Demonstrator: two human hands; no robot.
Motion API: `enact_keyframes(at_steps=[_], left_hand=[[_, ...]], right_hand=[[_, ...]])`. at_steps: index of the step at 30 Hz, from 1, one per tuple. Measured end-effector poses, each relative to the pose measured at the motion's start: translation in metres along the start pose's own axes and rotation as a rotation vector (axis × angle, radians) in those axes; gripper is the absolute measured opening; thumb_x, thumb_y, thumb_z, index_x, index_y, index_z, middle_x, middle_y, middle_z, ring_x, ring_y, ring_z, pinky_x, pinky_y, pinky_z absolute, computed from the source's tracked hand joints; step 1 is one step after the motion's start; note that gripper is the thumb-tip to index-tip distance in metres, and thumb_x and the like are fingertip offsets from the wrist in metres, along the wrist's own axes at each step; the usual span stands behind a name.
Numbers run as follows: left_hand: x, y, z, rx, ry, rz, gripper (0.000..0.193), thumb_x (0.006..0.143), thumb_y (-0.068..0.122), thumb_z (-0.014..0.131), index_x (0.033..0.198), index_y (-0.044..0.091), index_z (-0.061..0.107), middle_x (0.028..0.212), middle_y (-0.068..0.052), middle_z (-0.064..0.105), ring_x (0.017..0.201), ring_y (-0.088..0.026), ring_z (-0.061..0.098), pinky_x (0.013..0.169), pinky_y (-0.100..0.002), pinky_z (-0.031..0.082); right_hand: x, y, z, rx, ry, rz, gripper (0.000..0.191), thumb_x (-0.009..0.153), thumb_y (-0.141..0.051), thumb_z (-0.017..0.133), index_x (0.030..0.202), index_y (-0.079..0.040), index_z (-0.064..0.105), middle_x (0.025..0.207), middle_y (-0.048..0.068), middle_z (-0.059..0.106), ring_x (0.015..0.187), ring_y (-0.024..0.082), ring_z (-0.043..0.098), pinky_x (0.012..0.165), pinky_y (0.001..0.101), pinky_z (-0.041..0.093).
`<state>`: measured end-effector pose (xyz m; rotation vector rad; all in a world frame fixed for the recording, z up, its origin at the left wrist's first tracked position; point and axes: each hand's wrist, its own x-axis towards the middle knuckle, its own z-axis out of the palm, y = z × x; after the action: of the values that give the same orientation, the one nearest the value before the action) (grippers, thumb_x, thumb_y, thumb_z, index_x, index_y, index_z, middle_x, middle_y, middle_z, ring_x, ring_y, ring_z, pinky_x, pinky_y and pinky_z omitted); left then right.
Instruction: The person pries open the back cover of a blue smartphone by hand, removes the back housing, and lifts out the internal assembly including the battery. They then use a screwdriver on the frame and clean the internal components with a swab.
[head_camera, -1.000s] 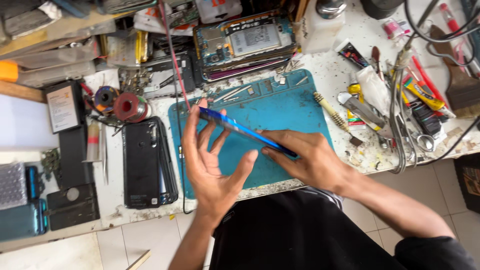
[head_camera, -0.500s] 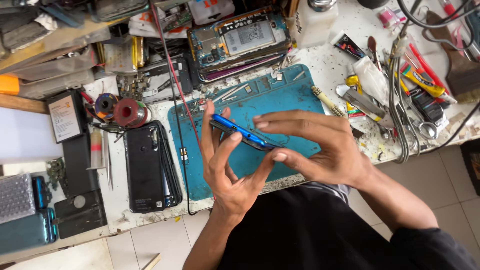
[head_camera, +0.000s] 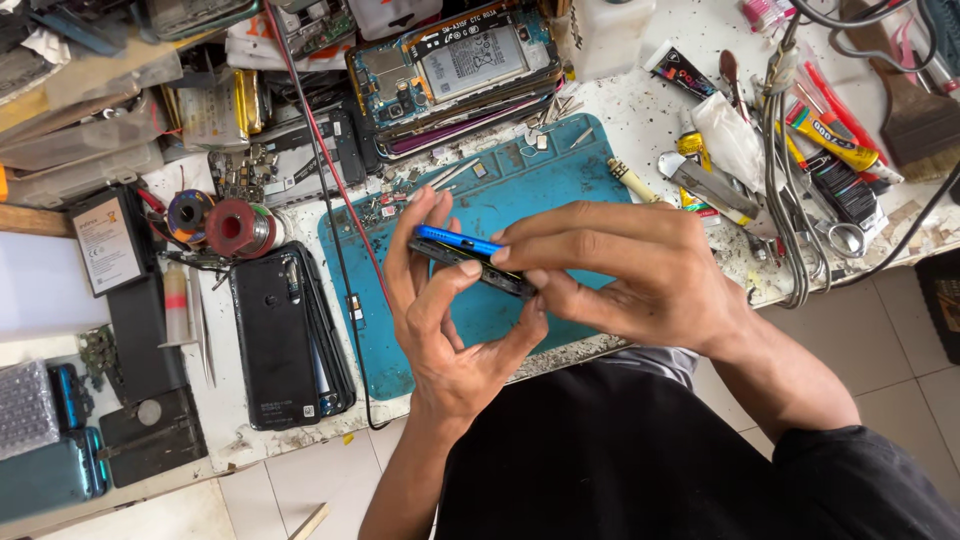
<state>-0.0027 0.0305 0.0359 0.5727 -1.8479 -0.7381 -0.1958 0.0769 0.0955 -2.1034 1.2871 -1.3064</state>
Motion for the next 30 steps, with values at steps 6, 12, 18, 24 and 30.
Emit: enact_keyframes(at_steps=[6, 12, 18, 24, 30], left_hand=[[0.009, -0.012, 0.005, -0.087, -0.009, -0.001, 0.064, 0.094, 0.026, 0.088, 0.137, 0.016, 0.042, 0.157, -0.018, 0.033, 0.140, -0.036, 0.052, 0.115, -0.044, 0.051], [0.019, -0.029, 0.001, -0.189, -0.022, -0.051, 0.065, 0.092, 0.021, 0.090, 0.136, 0.014, 0.042, 0.146, -0.013, 0.042, 0.122, -0.022, 0.065, 0.097, -0.032, 0.068], [0.032, -0.039, -0.021, -0.507, -0.075, -0.410, 0.052, 0.094, 0.012, 0.078, 0.133, 0.010, 0.043, 0.127, -0.010, 0.051, 0.100, -0.013, 0.062, 0.080, -0.025, 0.063], [0.037, -0.050, -0.017, -0.629, -0.172, -0.558, 0.047, 0.092, 0.012, 0.076, 0.131, 0.009, 0.049, 0.111, -0.005, 0.059, 0.092, -0.010, 0.060, 0.075, -0.024, 0.057], [0.031, -0.054, -0.013, -0.652, -0.199, -0.582, 0.045, 0.091, 0.011, 0.077, 0.127, 0.007, 0.052, 0.105, -0.003, 0.057, 0.091, -0.008, 0.057, 0.076, -0.023, 0.053]], right_hand=[[-0.002, 0.002, 0.001, 0.013, 0.003, 0.047, 0.023, 0.094, 0.000, 0.073, 0.117, -0.005, 0.071, 0.118, 0.011, 0.074, 0.102, 0.022, 0.078, 0.084, 0.0307, 0.065], [0.001, 0.009, 0.005, 0.113, 0.022, 0.133, 0.029, 0.099, -0.014, 0.070, 0.126, -0.005, 0.067, 0.126, 0.012, 0.071, 0.115, 0.025, 0.075, 0.096, 0.0350, 0.066], [0.004, 0.021, 0.005, -0.122, -0.035, -0.174, 0.063, 0.075, -0.050, 0.081, 0.117, -0.008, 0.061, 0.122, 0.012, 0.064, 0.116, 0.029, 0.063, 0.097, 0.0425, 0.056], [-0.005, 0.037, 0.025, -0.352, -0.164, -0.448, 0.038, 0.082, -0.031, 0.089, 0.108, -0.014, 0.068, 0.119, 0.004, 0.066, 0.111, 0.027, 0.057, 0.096, 0.0444, 0.054], [-0.005, 0.045, 0.034, -0.367, -0.200, -0.473, 0.028, 0.085, -0.021, 0.089, 0.102, -0.011, 0.069, 0.111, 0.003, 0.067, 0.105, 0.026, 0.060, 0.094, 0.0479, 0.054]])
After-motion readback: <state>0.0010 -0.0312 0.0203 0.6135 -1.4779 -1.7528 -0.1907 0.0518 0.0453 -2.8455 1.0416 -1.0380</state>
